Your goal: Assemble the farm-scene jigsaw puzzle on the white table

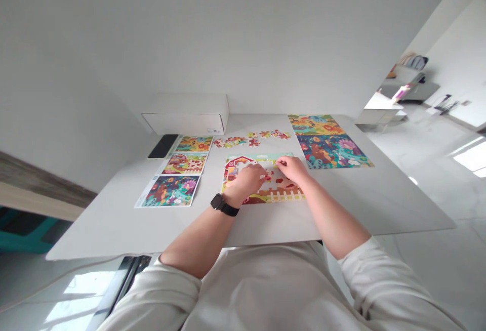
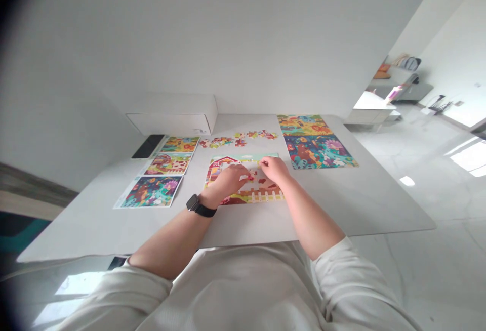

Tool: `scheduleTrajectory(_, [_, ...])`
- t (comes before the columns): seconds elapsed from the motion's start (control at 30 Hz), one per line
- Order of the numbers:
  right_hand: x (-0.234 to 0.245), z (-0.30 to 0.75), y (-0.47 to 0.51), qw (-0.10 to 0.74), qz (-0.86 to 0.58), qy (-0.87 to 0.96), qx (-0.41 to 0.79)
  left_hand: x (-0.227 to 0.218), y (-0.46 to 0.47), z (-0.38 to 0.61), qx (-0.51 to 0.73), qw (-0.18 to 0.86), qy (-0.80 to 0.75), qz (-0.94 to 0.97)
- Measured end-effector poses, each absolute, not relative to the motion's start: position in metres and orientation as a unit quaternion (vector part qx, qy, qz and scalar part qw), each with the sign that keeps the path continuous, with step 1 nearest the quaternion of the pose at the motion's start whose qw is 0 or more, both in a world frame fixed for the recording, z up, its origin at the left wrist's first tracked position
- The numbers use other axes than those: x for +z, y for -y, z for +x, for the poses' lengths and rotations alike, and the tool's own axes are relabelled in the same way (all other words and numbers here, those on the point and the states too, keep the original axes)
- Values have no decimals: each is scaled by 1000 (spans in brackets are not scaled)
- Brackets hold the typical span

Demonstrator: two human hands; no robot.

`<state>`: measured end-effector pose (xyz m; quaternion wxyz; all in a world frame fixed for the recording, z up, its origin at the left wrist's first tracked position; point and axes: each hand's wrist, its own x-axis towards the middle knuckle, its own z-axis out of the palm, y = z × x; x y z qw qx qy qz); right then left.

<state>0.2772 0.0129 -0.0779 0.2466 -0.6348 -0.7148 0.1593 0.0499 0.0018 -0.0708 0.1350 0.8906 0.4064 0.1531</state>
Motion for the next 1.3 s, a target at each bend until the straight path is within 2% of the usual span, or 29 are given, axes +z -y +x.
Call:
scheduleTrajectory(0.1, [-76,275,-13,263,-627,715,165,-69,-1,49,179,132,-399,889])
scheduleTrajectory(0.27, [-70,277,-10,288,-621,708,175,-50,1,40,298,155,-429,839])
scheduleTrajectory(0.47, [-65,291,-26,342,-622,683,172,-31,-3,31,531,324,-461,632])
scheduleTrajectory(0.67, [-51,278,-74,277,-621,711,179,-24,-22,10,693,451,-391,404])
scheduleTrajectory(0.83, [-44,243,-132,206,-635,730,150,-22,-38,-13,709,520,-377,291])
scheduleTrajectory(1.03, [-55,210,-175,118,-637,747,147,-29,-47,-30,685,543,-399,277])
scheduleTrajectory(1.3, [-62,206,-186,89,-617,771,129,-30,-49,-30,688,553,-407,237])
